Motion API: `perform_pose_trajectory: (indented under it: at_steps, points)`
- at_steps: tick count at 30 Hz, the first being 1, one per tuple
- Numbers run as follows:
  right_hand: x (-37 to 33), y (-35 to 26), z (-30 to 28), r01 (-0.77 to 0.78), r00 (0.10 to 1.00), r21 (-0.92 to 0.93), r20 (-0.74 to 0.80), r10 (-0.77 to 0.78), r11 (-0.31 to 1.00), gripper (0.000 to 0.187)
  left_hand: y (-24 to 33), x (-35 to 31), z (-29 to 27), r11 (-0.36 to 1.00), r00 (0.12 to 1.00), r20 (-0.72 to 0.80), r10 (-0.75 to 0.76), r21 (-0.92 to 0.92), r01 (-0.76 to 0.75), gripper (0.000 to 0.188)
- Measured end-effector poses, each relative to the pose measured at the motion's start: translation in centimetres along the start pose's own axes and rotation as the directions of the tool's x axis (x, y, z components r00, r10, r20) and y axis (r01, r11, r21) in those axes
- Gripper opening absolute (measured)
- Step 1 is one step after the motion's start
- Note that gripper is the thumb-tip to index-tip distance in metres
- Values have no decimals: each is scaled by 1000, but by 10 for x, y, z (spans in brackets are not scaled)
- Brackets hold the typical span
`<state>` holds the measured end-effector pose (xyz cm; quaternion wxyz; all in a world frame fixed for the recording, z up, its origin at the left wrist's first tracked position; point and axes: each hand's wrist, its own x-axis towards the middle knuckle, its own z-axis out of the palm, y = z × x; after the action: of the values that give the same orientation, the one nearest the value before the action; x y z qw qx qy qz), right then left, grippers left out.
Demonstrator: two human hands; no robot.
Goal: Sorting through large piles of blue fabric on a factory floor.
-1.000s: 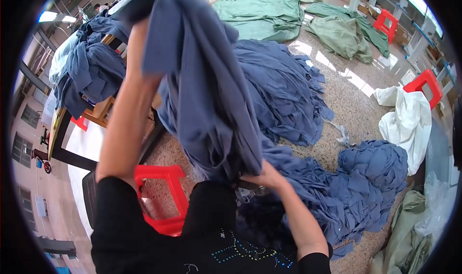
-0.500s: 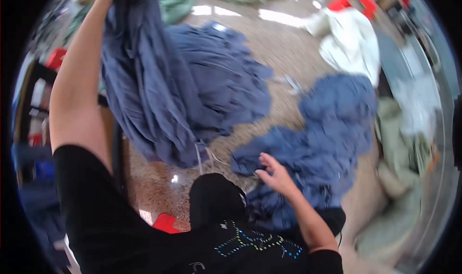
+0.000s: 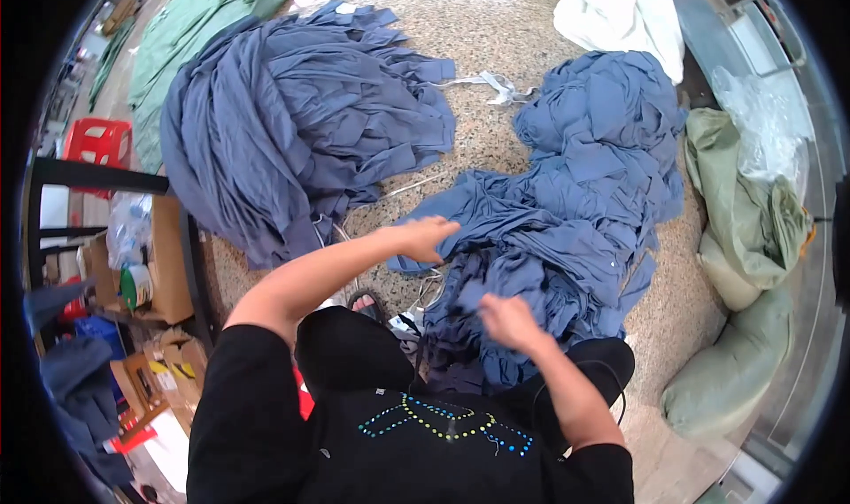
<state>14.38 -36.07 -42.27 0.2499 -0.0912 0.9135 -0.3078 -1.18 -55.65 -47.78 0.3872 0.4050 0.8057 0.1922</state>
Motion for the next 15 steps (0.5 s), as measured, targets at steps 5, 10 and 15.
perform_pose_trajectory:
  at_steps: [5,10,15]
  points:
    - [-53,-6,16,14,972,183,229,-57,983,16,-15,72,49,836,832,-85,-548,-58,545,61]
    - [-99,21,28,4,985,235,167,-45,972,14,-64,82,92,522,415,-318,-852,-565,639,53]
    - [-96,23,21,-76,954,239,301,0,968,19,-65,60,105,436,340,-283,-897,-691,576,22]
